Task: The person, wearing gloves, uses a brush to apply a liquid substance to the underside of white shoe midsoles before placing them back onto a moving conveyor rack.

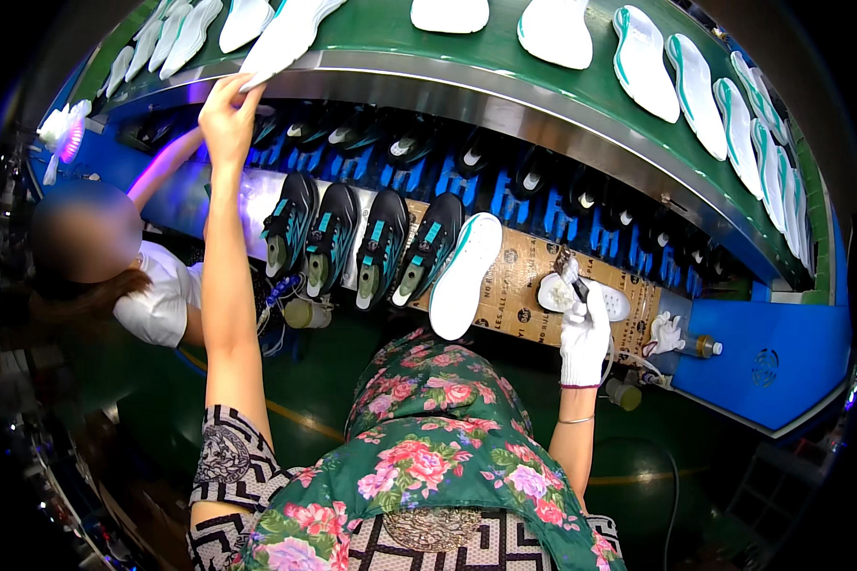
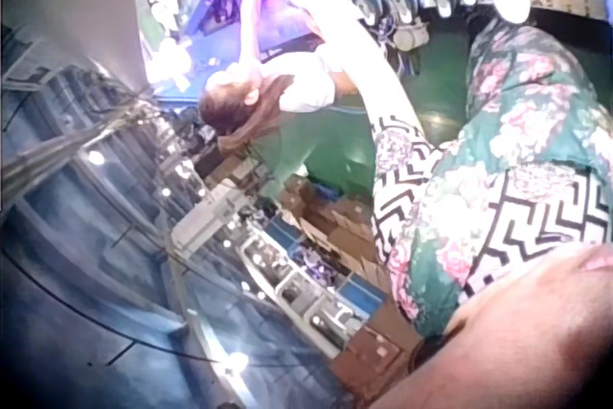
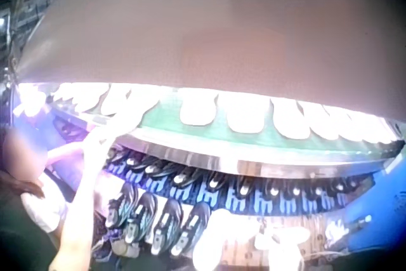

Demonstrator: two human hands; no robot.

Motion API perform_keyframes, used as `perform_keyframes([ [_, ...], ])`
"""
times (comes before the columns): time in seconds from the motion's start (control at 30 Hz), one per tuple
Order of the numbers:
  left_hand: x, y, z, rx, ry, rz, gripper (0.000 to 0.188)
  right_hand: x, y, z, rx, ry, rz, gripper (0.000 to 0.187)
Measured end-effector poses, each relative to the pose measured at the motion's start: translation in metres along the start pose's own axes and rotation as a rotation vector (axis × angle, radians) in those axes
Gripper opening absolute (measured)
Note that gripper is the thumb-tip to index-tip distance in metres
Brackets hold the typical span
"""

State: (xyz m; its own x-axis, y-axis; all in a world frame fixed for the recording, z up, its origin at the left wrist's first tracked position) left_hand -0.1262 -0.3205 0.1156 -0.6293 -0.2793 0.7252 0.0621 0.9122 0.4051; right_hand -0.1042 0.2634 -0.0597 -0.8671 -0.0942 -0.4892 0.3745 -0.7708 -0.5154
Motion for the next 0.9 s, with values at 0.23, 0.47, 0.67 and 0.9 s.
perform_keyframes([
  [0.23,-0.104,0.053,-0.124,-0.522,0.493,0.169,0.021,-0.002,-0.005,0.033,0.022,-0.037,0.045,0.020],
  [0.47,-0.131,0.067,-0.125,-0.844,0.457,-0.731,0.040,-0.013,0.000,0.078,0.115,-0.236,0.200,0.013],
  [0.67,-0.182,0.133,0.036,-1.176,-0.417,-0.981,0.037,-0.047,0.029,0.130,-0.022,-0.374,0.273,0.023],
  [0.9,-0.256,0.203,0.091,-1.978,-0.589,-1.214,0.060,-0.048,0.041,0.154,-0.374,-0.457,0.143,0.026],
])
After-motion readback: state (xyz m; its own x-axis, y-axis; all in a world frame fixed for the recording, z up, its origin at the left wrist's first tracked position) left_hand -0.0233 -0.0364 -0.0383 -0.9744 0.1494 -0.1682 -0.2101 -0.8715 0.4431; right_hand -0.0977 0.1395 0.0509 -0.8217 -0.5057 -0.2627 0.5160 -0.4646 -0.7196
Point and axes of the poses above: each hand's wrist, its own x-axis towards the middle knuckle, its own z-axis out of the palm, y = z × x, the point moved 3 cm from there along x, towards the middle knuckle, and after that the axes turned 5 degrees about z, right-handed, at the moved point
